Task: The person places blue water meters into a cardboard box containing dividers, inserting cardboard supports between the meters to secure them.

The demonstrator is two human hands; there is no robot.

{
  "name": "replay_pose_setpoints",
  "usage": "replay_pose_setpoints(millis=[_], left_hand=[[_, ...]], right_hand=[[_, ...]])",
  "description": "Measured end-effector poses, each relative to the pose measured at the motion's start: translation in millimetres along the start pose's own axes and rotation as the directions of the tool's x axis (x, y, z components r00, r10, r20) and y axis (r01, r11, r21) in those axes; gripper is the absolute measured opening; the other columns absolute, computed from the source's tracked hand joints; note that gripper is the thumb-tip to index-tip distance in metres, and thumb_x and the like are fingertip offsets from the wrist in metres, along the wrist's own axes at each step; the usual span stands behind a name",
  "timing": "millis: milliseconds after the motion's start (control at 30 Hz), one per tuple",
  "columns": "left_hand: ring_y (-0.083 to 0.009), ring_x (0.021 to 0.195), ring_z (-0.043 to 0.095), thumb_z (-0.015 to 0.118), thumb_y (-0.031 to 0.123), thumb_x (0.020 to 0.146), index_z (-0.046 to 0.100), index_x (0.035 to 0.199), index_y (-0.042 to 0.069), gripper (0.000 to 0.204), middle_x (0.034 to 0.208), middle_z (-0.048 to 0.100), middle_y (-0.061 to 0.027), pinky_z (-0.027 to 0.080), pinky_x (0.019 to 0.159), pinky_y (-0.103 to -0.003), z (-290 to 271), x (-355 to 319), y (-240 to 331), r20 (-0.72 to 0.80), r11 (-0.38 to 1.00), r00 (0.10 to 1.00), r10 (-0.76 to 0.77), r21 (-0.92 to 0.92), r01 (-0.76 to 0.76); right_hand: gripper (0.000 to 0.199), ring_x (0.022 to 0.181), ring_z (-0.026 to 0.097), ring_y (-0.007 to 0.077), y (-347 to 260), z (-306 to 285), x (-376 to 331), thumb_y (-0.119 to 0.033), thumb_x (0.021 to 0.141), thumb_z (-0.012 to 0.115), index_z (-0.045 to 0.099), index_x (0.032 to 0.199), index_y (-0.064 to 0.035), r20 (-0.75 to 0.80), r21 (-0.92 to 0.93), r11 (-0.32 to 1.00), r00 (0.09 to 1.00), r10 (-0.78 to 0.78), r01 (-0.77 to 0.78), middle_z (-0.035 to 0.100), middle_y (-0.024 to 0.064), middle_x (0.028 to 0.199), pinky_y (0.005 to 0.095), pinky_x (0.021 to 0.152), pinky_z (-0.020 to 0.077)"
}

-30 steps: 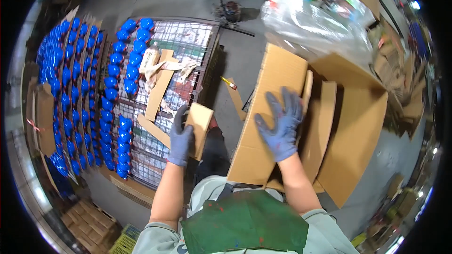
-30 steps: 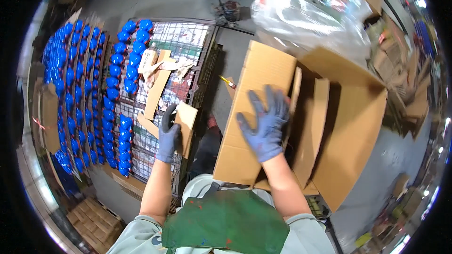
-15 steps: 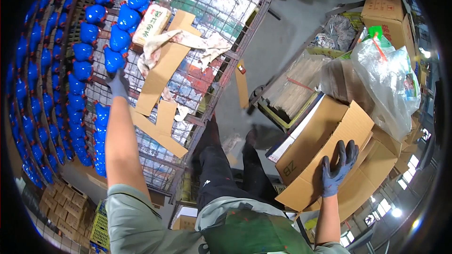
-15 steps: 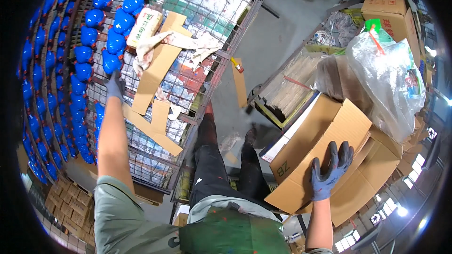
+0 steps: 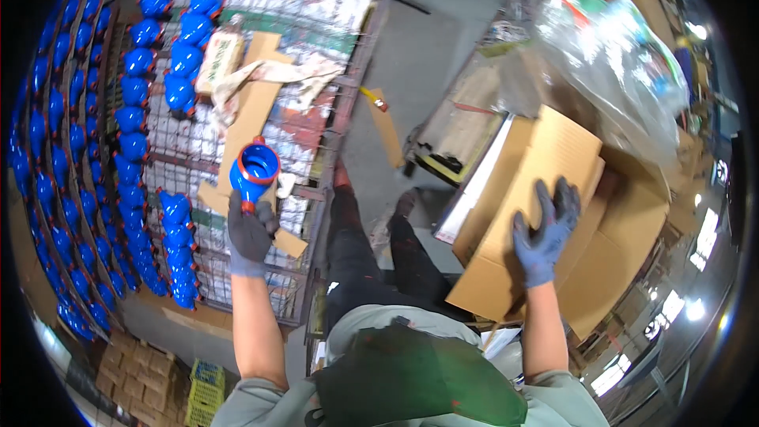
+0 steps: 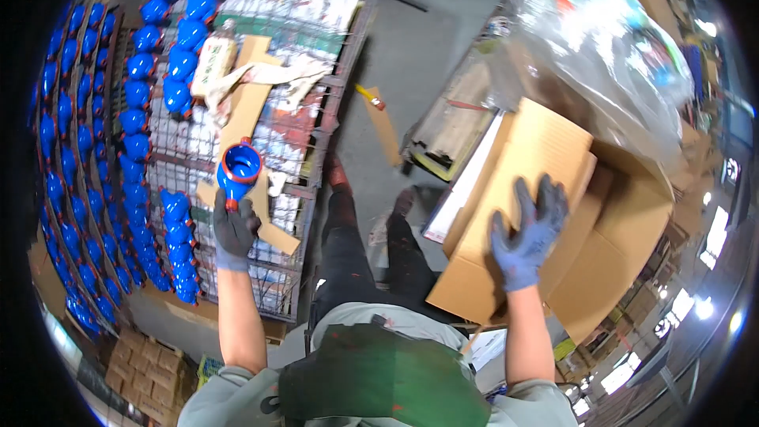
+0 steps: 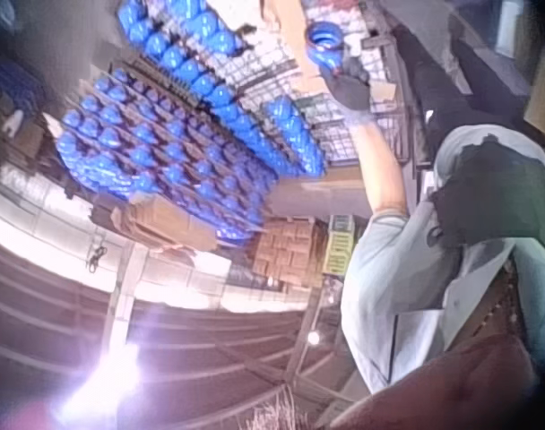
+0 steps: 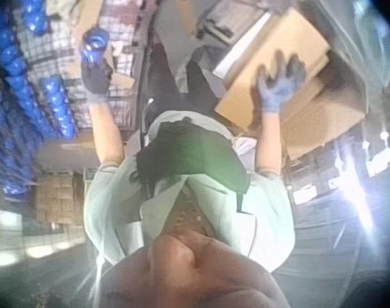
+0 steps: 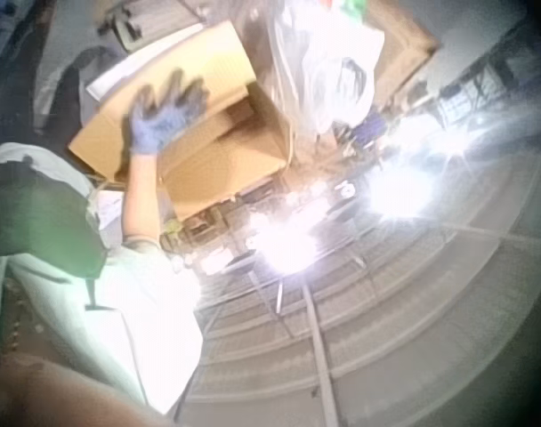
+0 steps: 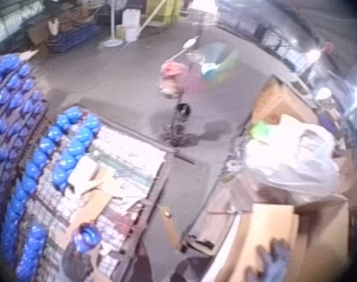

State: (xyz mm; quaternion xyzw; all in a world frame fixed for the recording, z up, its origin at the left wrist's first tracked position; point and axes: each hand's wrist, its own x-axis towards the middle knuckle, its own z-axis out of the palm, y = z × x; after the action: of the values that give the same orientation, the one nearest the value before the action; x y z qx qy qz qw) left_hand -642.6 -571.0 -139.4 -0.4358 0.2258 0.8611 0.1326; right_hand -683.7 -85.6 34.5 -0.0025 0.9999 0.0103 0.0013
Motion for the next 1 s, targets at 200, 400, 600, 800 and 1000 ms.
replay_pose_setpoints(millis=[200,400,600,800,1000], left_hand=[[-0.0230,0.064,0.063,0.043,0.056,0.100,0.046,0.128,-0.001,0.064,0.101,0.066,-0.0150,0.051,0.057,-0.036,192.1,-137.4,-126.0,0.390,0.950,0.889,-0.242,0.283,0.135],[-0.0269,0.115,0.058,0.067,0.020,0.081,0.063,0.118,0.009,0.038,0.121,0.062,-0.0171,0.048,0.092,-0.039,330.2,-216.8,-252.5,0.653,-0.026,0.197,-0.731,0.261,-0.965],[-0.0403,0.108,0.056,0.054,0.028,0.087,0.068,0.118,0.010,0.038,0.120,0.062,-0.0223,0.039,0.100,-0.054,318.2,-169.4,-451.7,-0.022,-0.563,0.677,-0.736,-0.536,-0.630],[-0.0349,0.108,0.058,0.054,0.026,0.088,0.068,0.118,0.012,0.036,0.119,0.064,-0.0195,0.042,0.096,-0.050,268.7,-71.2,-512.2,0.188,-0.755,0.737,-0.649,-0.277,-0.594],[-0.0294,0.108,0.059,0.054,0.024,0.089,0.068,0.118,0.013,0.034,0.117,0.065,-0.0168,0.045,0.091,-0.046,263.2,-81.5,-511.0,0.161,-0.702,0.684,-0.712,-0.195,-0.685]], right_hand=[[0.091,0.138,0.036,0.0402,14.1,-16.6,-18.9,-0.023,0.072,0.074,0.032,0.149,0.0013,-0.232,0.690,0.694,0.971,-0.055,0.204,0.037,0.0219,0.150,0.0489,0.116,0.0270],[0.081,0.114,0.060,0.0376,90.6,-40.6,-32.8,-0.052,0.088,0.066,0.034,0.147,-0.0078,0.274,0.281,-0.951,0.960,-0.049,-0.129,0.051,0.0225,0.136,0.0513,0.096,0.0510],[0.060,0.120,0.056,0.0250,171.8,-13.5,-59.2,-0.046,0.096,0.053,0.049,0.138,-0.0033,0.271,0.816,-0.578,0.888,0.372,-0.006,0.054,0.0132,0.136,0.0361,0.105,0.0437],[0.069,0.120,0.050,0.0365,177.6,27.8,-62.3,-0.023,0.072,0.079,0.054,0.135,-0.0153,-0.019,0.727,0.663,0.960,0.280,-0.179,0.052,0.0171,0.131,0.0439,0.103,0.0421],[0.065,0.125,0.043,0.0410,144.9,150.8,-60.9,-0.018,0.081,0.061,0.045,0.144,-0.0156,0.283,0.116,0.993,0.959,0.003,-0.037,0.040,0.0200,0.147,0.0502,0.096,0.0445]])
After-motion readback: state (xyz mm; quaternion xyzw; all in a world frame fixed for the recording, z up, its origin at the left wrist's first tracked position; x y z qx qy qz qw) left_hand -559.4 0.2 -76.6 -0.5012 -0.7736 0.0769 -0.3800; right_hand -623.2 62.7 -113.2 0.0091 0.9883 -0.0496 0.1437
